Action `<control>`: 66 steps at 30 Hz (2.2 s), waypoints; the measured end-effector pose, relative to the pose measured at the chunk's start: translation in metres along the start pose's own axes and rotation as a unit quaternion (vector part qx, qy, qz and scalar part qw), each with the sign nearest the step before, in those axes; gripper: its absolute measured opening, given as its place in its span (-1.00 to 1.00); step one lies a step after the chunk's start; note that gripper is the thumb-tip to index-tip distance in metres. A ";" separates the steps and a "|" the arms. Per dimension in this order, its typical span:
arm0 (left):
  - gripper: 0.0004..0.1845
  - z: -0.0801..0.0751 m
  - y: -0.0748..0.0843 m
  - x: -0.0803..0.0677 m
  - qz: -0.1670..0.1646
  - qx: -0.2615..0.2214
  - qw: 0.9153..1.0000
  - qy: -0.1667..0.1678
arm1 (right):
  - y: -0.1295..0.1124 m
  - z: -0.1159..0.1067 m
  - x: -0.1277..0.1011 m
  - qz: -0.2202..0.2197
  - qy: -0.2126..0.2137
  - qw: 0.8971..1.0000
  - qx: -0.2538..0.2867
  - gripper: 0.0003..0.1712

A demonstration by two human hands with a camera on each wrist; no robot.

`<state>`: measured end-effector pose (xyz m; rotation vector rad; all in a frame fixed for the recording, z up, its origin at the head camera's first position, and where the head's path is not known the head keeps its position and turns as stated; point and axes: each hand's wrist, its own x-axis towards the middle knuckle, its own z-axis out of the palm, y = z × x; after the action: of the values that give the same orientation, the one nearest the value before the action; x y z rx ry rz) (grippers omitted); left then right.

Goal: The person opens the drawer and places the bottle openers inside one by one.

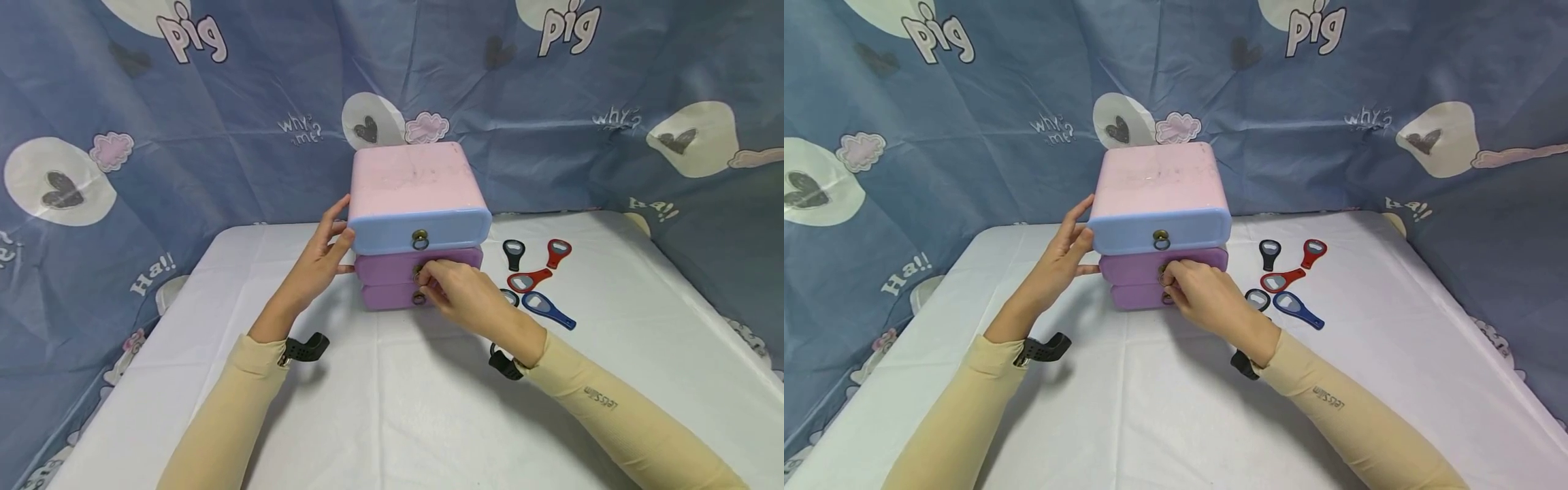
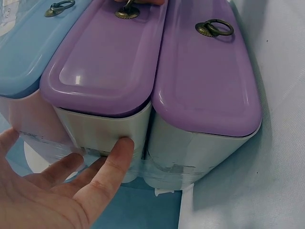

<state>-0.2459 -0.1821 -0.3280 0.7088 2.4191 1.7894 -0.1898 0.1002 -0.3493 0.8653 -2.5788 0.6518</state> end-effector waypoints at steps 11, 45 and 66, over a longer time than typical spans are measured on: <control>-0.29 -0.002 0.002 -0.001 -0.003 0.001 1.000 0.003 | -0.011 -0.007 -0.010 -0.010 -0.021 1.000 -0.006 -0.91; -0.29 0.000 0.000 0.002 0.010 -0.005 1.000 -0.004 | -0.053 -0.023 -0.078 -0.053 -0.066 0.996 -0.011 -0.82; -0.31 -0.001 0.000 0.000 0.007 -0.001 1.000 -0.002 | -0.029 -0.054 -0.085 -0.002 -0.132 0.982 0.135 -0.93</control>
<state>-0.2463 -0.1827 -0.3278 0.7298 2.4155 1.7922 -0.0981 0.1485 -0.3331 1.1079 -2.7604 0.9615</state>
